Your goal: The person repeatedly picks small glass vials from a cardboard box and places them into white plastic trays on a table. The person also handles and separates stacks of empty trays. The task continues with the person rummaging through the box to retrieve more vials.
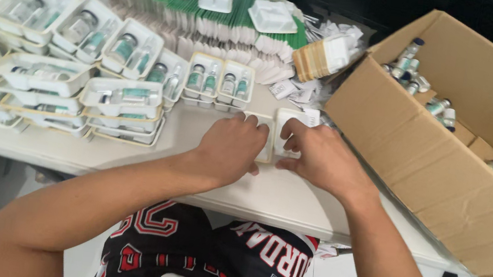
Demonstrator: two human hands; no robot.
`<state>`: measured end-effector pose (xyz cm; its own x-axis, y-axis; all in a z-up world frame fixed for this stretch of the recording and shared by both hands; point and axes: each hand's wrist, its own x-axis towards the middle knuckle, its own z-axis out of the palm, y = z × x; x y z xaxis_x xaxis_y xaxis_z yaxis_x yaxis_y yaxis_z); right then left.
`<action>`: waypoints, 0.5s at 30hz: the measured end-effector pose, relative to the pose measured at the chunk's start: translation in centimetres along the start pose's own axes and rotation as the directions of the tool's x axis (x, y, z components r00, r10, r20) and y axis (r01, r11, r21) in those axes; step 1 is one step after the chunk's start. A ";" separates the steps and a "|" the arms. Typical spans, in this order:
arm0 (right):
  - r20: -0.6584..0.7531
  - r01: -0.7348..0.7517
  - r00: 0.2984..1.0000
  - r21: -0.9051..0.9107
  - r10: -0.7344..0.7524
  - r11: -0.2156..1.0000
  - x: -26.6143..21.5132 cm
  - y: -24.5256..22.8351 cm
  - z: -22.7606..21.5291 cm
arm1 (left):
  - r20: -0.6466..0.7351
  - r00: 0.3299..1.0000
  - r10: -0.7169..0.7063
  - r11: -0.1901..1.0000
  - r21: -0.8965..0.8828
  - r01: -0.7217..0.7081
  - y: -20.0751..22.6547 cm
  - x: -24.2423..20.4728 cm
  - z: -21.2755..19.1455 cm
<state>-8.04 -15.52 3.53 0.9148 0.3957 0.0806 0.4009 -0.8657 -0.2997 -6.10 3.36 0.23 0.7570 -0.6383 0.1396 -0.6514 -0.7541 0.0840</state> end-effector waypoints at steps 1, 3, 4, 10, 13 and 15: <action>0.001 -0.012 1.000 0.005 0.012 1.000 -0.4 0.2 -0.7 | -0.003 1.000 0.018 1.000 0.002 -0.018 0.4 0.4 -0.6; -0.057 -0.030 0.998 -0.014 0.029 0.999 -1.2 0.8 -2.5 | -0.042 0.997 0.061 0.998 -0.002 -0.061 1.2 1.2 -1.7; -0.114 -0.037 0.993 -0.038 0.032 0.999 -1.6 1.4 -3.7 | -0.079 0.993 0.085 0.996 -0.007 -0.086 1.8 1.8 -2.2; -0.428 -0.165 0.903 -0.299 0.023 0.940 -4.0 10.3 -12.7 | -0.451 0.849 0.275 0.933 -0.088 -0.349 6.3 8.5 -4.1; -0.416 -0.336 0.901 -0.496 0.120 0.801 -4.4 16.6 -16.0 | -0.509 0.813 0.285 0.901 -0.148 -0.408 8.9 14.3 -5.3; -0.436 -0.422 0.878 -0.511 0.197 0.749 -5.3 20.4 -16.3 | -0.537 0.798 0.273 0.903 -0.144 -0.406 10.5 18.6 -5.7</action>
<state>-3.93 -40.24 12.47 0.9034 0.0431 0.4267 -0.0612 -0.9718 0.2276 0.85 -15.53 9.31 0.3987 -0.6321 0.6645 -0.9025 -0.3993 0.1617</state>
